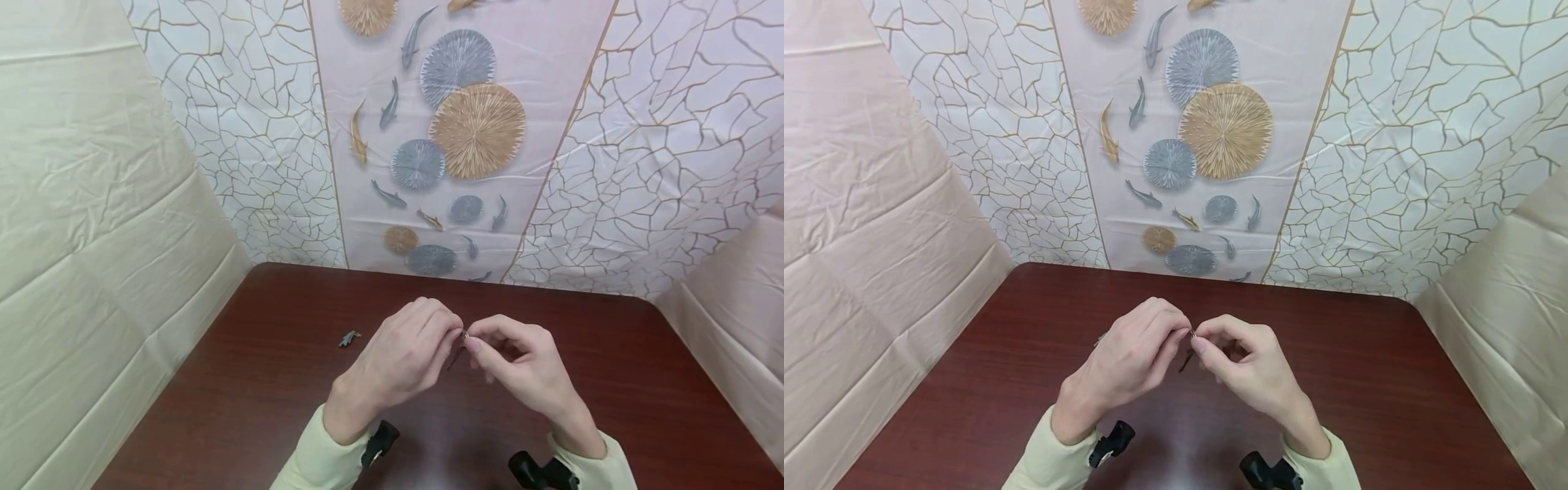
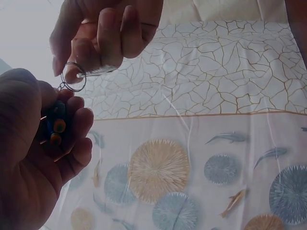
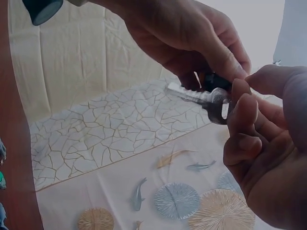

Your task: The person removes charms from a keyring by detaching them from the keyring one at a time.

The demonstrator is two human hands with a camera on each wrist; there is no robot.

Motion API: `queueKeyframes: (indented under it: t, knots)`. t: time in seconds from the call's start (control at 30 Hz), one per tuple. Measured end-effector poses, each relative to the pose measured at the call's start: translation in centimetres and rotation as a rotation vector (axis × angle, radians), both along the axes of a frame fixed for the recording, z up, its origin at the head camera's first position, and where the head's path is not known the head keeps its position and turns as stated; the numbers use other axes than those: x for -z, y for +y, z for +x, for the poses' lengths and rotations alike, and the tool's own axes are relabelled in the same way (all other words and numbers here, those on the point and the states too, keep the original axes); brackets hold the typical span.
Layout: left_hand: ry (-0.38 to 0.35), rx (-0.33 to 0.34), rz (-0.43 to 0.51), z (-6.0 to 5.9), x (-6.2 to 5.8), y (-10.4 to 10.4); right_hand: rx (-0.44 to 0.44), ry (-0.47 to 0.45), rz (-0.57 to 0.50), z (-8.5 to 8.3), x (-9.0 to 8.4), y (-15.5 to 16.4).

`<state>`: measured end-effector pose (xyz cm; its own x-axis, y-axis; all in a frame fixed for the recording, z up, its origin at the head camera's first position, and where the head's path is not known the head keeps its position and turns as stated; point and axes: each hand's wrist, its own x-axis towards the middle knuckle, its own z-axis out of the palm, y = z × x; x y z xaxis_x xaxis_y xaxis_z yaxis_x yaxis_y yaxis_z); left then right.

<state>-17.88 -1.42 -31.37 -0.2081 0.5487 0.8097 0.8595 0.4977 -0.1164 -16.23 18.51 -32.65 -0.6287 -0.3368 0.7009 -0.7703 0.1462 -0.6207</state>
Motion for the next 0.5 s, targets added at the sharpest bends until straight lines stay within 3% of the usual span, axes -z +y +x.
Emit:
queueKeyframes:
  t: [0.3,0.5]
  knots:
    - [-0.004,-0.028,0.033,-0.26,0.13,-0.21,-0.049,0.009,0.0,-0.07,-0.05,-0.04]
    - [-0.019,0.003,0.02,-0.32,0.17,-0.16,-0.044,-0.052,0.036,-0.15,-0.01,0.08]
